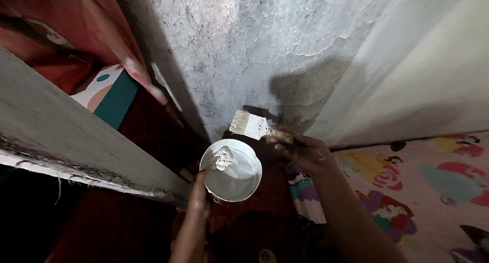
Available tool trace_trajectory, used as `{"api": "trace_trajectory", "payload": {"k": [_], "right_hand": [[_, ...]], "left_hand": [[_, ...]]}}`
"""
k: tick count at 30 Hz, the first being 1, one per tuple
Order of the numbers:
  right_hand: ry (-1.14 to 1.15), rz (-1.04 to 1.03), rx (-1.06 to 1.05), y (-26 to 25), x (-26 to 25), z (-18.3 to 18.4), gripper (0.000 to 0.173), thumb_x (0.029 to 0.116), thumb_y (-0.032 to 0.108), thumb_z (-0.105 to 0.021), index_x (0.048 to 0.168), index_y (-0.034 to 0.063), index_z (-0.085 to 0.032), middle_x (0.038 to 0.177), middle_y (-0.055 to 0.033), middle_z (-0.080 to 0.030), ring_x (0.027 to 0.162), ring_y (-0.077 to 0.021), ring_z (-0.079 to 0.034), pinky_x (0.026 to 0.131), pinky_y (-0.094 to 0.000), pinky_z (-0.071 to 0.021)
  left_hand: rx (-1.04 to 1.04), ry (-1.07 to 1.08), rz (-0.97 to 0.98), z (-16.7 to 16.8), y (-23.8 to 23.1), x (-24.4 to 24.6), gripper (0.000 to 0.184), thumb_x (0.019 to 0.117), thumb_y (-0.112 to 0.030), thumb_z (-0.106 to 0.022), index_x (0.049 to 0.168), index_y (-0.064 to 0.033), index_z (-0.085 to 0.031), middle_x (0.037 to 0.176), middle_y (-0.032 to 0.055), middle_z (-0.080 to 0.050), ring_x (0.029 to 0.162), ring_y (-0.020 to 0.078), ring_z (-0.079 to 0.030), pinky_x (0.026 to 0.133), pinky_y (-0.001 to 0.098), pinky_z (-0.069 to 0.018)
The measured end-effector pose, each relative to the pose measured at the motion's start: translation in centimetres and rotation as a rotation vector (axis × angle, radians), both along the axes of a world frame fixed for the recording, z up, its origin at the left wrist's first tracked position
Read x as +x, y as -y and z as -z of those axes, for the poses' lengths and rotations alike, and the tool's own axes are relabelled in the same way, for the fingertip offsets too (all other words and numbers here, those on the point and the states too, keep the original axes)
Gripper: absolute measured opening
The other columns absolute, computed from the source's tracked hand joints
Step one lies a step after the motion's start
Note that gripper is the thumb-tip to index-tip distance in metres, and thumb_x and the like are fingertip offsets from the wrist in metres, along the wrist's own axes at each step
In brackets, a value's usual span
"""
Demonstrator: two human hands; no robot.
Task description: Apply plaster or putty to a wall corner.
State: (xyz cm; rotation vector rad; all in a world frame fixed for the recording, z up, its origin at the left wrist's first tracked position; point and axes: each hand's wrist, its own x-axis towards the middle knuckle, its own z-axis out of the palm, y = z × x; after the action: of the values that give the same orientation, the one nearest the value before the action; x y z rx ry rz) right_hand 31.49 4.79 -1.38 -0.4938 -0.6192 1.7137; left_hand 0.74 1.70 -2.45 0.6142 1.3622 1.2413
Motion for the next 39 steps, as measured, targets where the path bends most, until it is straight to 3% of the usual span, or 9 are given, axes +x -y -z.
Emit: {"api": "trace_trajectory", "payload": {"k": [8, 13, 18, 24, 28, 31, 35, 37, 39], "right_hand": [[-0.034, 0.364, -0.429, -0.6, -3.0, -0.3, 0.029, 0.1107, 0.021, -0.039, 0.119, 0.0001, -0.057, 0.099, -0.0159, -0.074, 0.080, -0.0212, -0.075, 0.069, -0.0292, -0.0635], [-0.067, 0.434, -0.583, -0.9, -4.6, 1.9, 0.026, 0.1084, 0.017, -0.045, 0.127, 0.0008, -0.051, 0.105, -0.0166, -0.070, 0.087, -0.0232, -0.075, 0.072, -0.0326, -0.0635], [-0.048, 0.236, -0.559, -1.3, -6.0, 2.8, 0.029, 0.1090, 0.015, -0.042, 0.133, 0.0016, -0.052, 0.121, -0.0158, -0.068, 0.104, -0.0236, -0.072, 0.085, -0.0345, -0.0607], [0.347, 0.246, -0.334, -2.9, -6.3, 1.2, 0.015, 0.1030, -0.003, -0.043, 0.115, -0.0013, -0.053, 0.079, -0.0045, -0.059, 0.048, -0.0021, -0.045, 0.042, -0.0142, -0.0372], [0.515, 0.320, -0.122, -2.6, -6.4, -1.6, 0.026, 0.1053, 0.000, -0.043, 0.131, 0.0008, -0.050, 0.078, -0.0016, -0.056, 0.046, -0.0018, -0.041, 0.043, -0.0156, -0.0383], [0.516, 0.339, -0.202, -2.9, -7.0, 2.1, 0.039, 0.1030, 0.000, -0.044, 0.142, 0.0013, -0.046, 0.075, -0.0022, -0.054, 0.044, -0.0030, -0.039, 0.039, -0.0176, -0.0348], [0.479, 0.303, -0.429, -3.5, -6.8, 6.9, 0.010, 0.1043, 0.003, -0.040, 0.107, -0.0002, -0.050, 0.070, -0.0006, -0.050, 0.043, -0.0033, -0.036, 0.039, -0.0174, -0.0338], [0.545, 0.353, -0.308, -3.3, -6.9, 4.0, 0.015, 0.1071, 0.007, -0.040, 0.104, -0.0001, -0.053, 0.068, 0.0008, -0.051, 0.044, -0.0022, -0.039, 0.041, -0.0163, -0.0373], [0.633, 0.412, -0.192, -2.4, -7.0, -0.7, 0.024, 0.1090, 0.011, -0.045, 0.125, -0.0031, -0.056, 0.079, -0.0019, -0.055, 0.055, -0.0042, -0.047, 0.052, -0.0190, -0.0448]], "left_hand": [[-0.041, -0.025, 0.024, -0.1, 0.1, -0.5, 0.037, 0.1067, -0.029, -0.050, 0.132, -0.0041, -0.058, 0.113, 0.0165, -0.070, 0.099, 0.0266, -0.071, 0.080, 0.0434, -0.0612], [-0.069, -0.097, 0.085, 0.2, 0.5, -1.3, 0.039, 0.1060, -0.031, -0.051, 0.134, -0.0044, -0.058, 0.113, 0.0163, -0.071, 0.099, 0.0264, -0.071, 0.080, 0.0431, -0.0614], [-0.067, -0.137, 0.084, 0.1, 0.6, -1.8, 0.041, 0.1055, -0.032, -0.052, 0.137, -0.0057, -0.056, 0.114, 0.0162, -0.070, 0.099, 0.0260, -0.071, 0.080, 0.0428, -0.0614], [-0.097, -0.154, 0.118, 0.0, 0.9, -1.8, 0.040, 0.1052, -0.033, -0.053, 0.134, -0.0059, -0.059, 0.111, 0.0159, -0.071, 0.096, 0.0266, -0.072, 0.077, 0.0438, -0.0615], [-0.166, -0.197, 0.282, 0.0, 1.6, -2.0, 0.040, 0.1044, -0.034, -0.054, 0.135, -0.0080, -0.057, 0.109, 0.0140, -0.070, 0.095, 0.0237, -0.070, 0.077, 0.0406, -0.0602], [-0.218, -0.260, 0.519, -0.1, 1.9, -2.3, 0.038, 0.1031, -0.032, -0.055, 0.134, -0.0090, -0.058, 0.109, 0.0113, -0.069, 0.097, 0.0203, -0.068, 0.080, 0.0379, -0.0588], [-0.227, -0.319, 0.813, 0.4, 2.0, -2.3, 0.043, 0.0984, -0.032, -0.059, 0.134, -0.0080, -0.057, 0.114, 0.0087, -0.067, 0.102, 0.0168, -0.066, 0.088, 0.0370, -0.0567], [-0.209, -0.307, 0.893, 0.3, 1.7, -2.3, 0.047, 0.0971, -0.032, -0.062, 0.136, -0.0068, -0.056, 0.118, 0.0089, -0.067, 0.105, 0.0160, -0.065, 0.091, 0.0366, -0.0559], [-0.183, -0.274, 0.942, 0.2, 1.7, -2.2, 0.047, 0.0962, -0.032, -0.061, 0.135, -0.0057, -0.056, 0.116, 0.0078, -0.067, 0.104, 0.0142, -0.065, 0.091, 0.0352, -0.0562]]}}
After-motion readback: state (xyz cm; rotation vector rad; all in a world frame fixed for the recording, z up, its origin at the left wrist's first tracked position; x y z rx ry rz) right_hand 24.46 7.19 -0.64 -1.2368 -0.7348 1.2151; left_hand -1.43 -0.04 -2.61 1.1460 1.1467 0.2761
